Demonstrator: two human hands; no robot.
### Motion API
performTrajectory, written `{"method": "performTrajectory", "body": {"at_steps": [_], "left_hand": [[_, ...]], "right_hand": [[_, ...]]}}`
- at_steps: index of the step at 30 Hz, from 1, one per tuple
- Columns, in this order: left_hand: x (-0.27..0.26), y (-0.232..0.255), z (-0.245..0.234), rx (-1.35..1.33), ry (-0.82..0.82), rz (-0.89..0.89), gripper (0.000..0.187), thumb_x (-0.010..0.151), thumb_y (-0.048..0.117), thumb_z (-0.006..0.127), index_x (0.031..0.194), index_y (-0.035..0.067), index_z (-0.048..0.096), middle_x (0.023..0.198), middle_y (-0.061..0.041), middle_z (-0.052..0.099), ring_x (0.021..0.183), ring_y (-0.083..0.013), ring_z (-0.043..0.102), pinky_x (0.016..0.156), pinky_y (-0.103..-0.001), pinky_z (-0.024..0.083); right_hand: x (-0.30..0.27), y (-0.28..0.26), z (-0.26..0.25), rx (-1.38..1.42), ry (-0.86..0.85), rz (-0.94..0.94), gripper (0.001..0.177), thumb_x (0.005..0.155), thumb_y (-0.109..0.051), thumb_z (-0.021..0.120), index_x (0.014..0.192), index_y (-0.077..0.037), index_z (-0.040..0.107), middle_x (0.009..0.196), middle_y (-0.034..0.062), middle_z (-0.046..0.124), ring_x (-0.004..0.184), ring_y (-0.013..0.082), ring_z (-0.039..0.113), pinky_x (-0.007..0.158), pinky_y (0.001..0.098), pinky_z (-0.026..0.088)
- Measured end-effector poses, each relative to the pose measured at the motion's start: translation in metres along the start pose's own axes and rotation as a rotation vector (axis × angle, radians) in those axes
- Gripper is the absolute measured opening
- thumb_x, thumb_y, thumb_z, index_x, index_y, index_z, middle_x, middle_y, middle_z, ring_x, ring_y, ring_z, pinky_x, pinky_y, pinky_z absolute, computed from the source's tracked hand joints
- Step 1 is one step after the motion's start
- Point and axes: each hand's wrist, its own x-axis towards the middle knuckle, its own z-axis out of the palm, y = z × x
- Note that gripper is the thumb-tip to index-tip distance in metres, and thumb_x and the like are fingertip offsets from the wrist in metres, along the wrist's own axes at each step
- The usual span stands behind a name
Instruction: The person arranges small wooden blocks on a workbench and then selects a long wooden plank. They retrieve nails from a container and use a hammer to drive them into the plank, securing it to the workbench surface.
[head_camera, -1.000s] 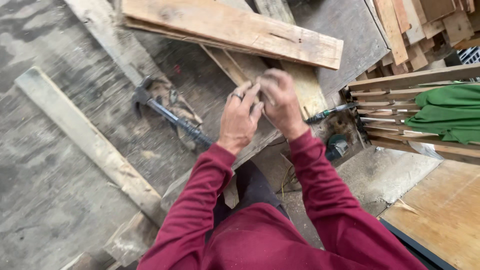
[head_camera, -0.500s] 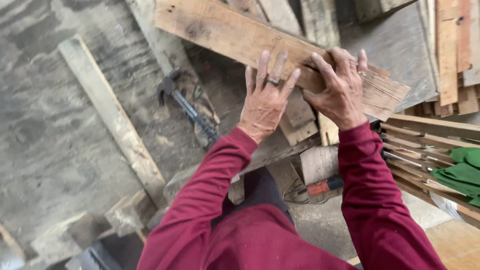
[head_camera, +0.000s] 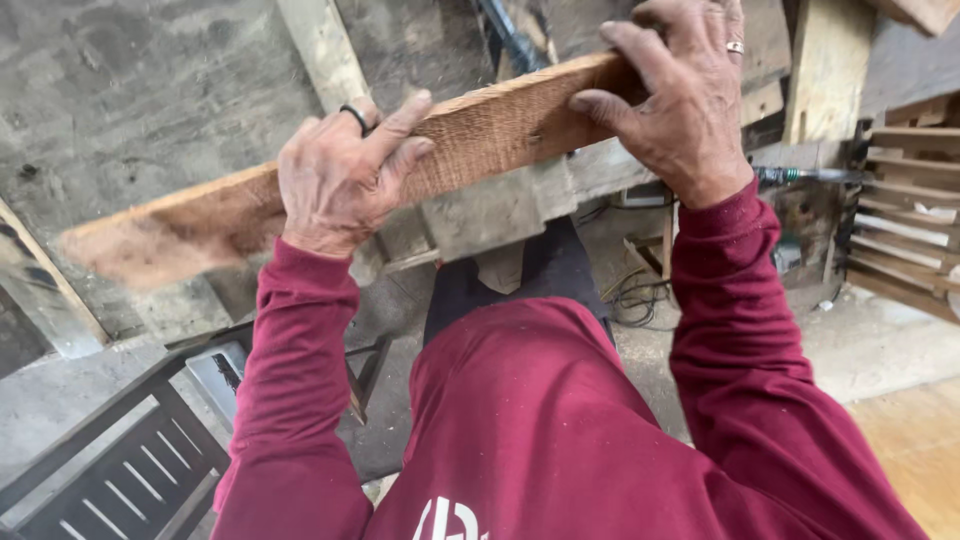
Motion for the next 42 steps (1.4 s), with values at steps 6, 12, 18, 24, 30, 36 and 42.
{"method": "performTrajectory", "body": {"at_steps": [6, 12, 18, 24, 30, 36, 42], "left_hand": [[-0.098, -0.027, -0.005, -0.085, -0.050, -0.154, 0.033, 0.099, 0.048, 0.072, 0.122, 0.026, 0.079, 0.075, -0.002, 0.061, 0.066, -0.0227, 0.062, 0.054, -0.040, 0.047], [-0.153, -0.050, 0.045, -0.202, -0.144, -0.258, 0.036, 0.098, 0.052, 0.068, 0.122, 0.027, 0.080, 0.102, -0.007, 0.067, 0.095, -0.0292, 0.060, 0.080, -0.045, 0.049], [-0.156, -0.057, 0.089, 0.115, 0.090, -0.239, 0.052, 0.101, 0.052, 0.078, 0.147, 0.031, 0.066, 0.168, -0.013, 0.034, 0.154, -0.0395, 0.022, 0.124, -0.062, 0.014], [-0.114, 0.040, 0.109, -0.160, -0.121, -0.162, 0.113, 0.071, 0.060, 0.087, 0.158, 0.013, 0.033, 0.164, -0.019, 0.028, 0.152, -0.0391, 0.019, 0.121, -0.067, 0.008], [-0.070, 0.084, 0.125, -0.039, -0.240, -0.165, 0.105, 0.070, 0.049, 0.090, 0.157, 0.014, 0.042, 0.153, -0.010, 0.046, 0.143, -0.0315, 0.040, 0.121, -0.062, 0.026], [-0.077, 0.081, 0.112, -0.034, -0.228, -0.201, 0.100, 0.068, 0.042, 0.091, 0.152, 0.011, 0.047, 0.147, -0.014, 0.050, 0.134, -0.0348, 0.045, 0.115, -0.056, 0.031], [-0.082, 0.085, 0.112, -0.017, -0.182, -0.199, 0.104, 0.068, 0.039, 0.091, 0.156, 0.011, 0.044, 0.150, -0.012, 0.047, 0.136, -0.0332, 0.044, 0.117, -0.053, 0.031]], "right_hand": [[-0.054, -0.088, 0.065, 0.666, 0.102, 0.341, 0.070, 0.103, -0.033, 0.082, 0.156, 0.001, 0.051, 0.148, 0.0174, 0.059, 0.138, 0.0244, 0.059, 0.115, 0.0362, 0.053], [-0.103, -0.117, 0.106, 0.964, 0.244, 0.626, 0.054, 0.106, -0.023, 0.075, 0.151, -0.003, 0.053, 0.145, 0.0125, 0.064, 0.130, 0.0187, 0.063, 0.114, 0.0334, 0.055], [-0.108, -0.103, 0.153, 1.243, 0.198, 0.624, 0.054, 0.112, -0.011, 0.057, 0.162, -0.006, 0.039, 0.163, 0.0083, 0.044, 0.148, 0.0161, 0.044, 0.124, 0.0310, 0.036], [-0.139, -0.076, 0.137, 1.669, 0.166, 0.786, 0.071, 0.093, 0.000, 0.055, 0.161, -0.005, 0.037, 0.156, 0.0173, 0.054, 0.140, 0.0279, 0.057, 0.119, 0.0403, 0.047], [-0.122, -0.060, 0.118, 0.755, -0.229, 0.183, 0.097, 0.078, -0.010, 0.090, 0.158, -0.006, 0.034, 0.154, 0.0208, 0.048, 0.144, 0.0345, 0.050, 0.119, 0.0460, 0.044], [-0.095, -0.061, 0.121, 0.653, -0.407, 0.210, 0.116, 0.066, -0.030, 0.100, 0.156, -0.019, 0.028, 0.163, 0.0107, 0.037, 0.128, 0.0360, 0.059, 0.099, 0.0473, 0.053], [-0.094, -0.063, 0.114, 0.665, -0.414, 0.299, 0.121, 0.061, -0.035, 0.098, 0.158, -0.028, 0.026, 0.149, 0.0071, 0.043, 0.117, 0.0323, 0.065, 0.096, 0.0461, 0.056]]}}
